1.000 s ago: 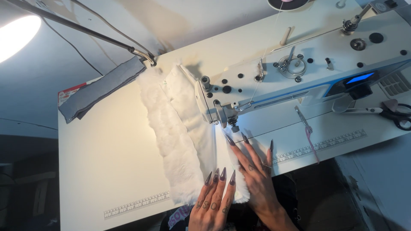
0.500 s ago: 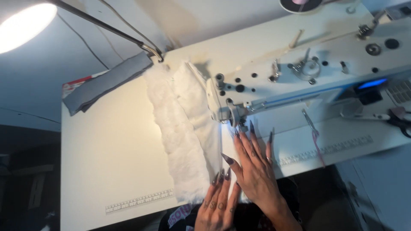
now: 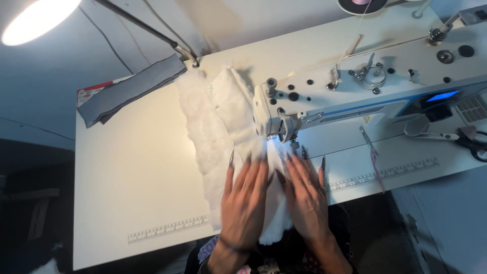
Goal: Sew together pieces of white faux fur using an industrial sewing machine.
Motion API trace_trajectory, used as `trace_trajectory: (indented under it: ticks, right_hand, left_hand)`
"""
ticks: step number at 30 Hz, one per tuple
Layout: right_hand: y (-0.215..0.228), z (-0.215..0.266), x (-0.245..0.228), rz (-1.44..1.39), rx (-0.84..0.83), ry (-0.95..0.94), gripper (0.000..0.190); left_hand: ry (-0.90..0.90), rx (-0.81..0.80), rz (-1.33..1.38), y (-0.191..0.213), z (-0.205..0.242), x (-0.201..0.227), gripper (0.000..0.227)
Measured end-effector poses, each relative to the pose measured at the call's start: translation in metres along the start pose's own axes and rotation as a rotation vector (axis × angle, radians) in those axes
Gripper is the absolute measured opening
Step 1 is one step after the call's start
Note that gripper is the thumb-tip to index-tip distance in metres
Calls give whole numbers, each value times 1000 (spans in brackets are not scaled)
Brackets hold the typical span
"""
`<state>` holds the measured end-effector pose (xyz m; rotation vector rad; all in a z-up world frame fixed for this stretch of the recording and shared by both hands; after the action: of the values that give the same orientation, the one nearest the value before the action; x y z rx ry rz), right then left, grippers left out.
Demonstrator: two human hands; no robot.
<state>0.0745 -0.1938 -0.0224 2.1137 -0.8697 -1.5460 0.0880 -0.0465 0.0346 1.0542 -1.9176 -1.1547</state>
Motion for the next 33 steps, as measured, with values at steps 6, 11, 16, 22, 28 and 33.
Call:
trace_trajectory:
  ticks: [6, 11, 16, 22, 28, 33]
  right_hand:
    - [13, -1, -18, 104, -43, 130, 55]
    - [12, 8, -12, 171, -132, 150, 66]
    - [14, 11, -21, 240, -136, 226, 56]
    - [9, 15, -15, 294, -271, 44, 56]
    - [8, 16, -17, 317, -319, 8, 59]
    - [10, 12, -19, 304, -332, 12, 57]
  left_hand:
    - [90, -34, -147, -59, -13, -25, 54]
    - [113, -96, -139, -64, -23, -28, 47]
    - [101, 5, -61, -86, -32, -32, 54]
    - [101, -118, -159, -120, -26, -41, 55]
    - [126, -145, -193, -109, -28, -36, 58]
    - [146, -143, -187, -114, -30, -36, 57]
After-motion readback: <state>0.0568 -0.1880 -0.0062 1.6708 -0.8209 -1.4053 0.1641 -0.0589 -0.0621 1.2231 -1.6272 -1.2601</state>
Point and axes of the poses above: each hand's wrist, its own z-axis away from the middle knuckle, its own y-axis out of the back of the hand, x = y × z, the point moved 4 cm from there along -z, towards the middle knuckle, and after that the axes turned 15 degrees about -z, right-handed, at the moved point
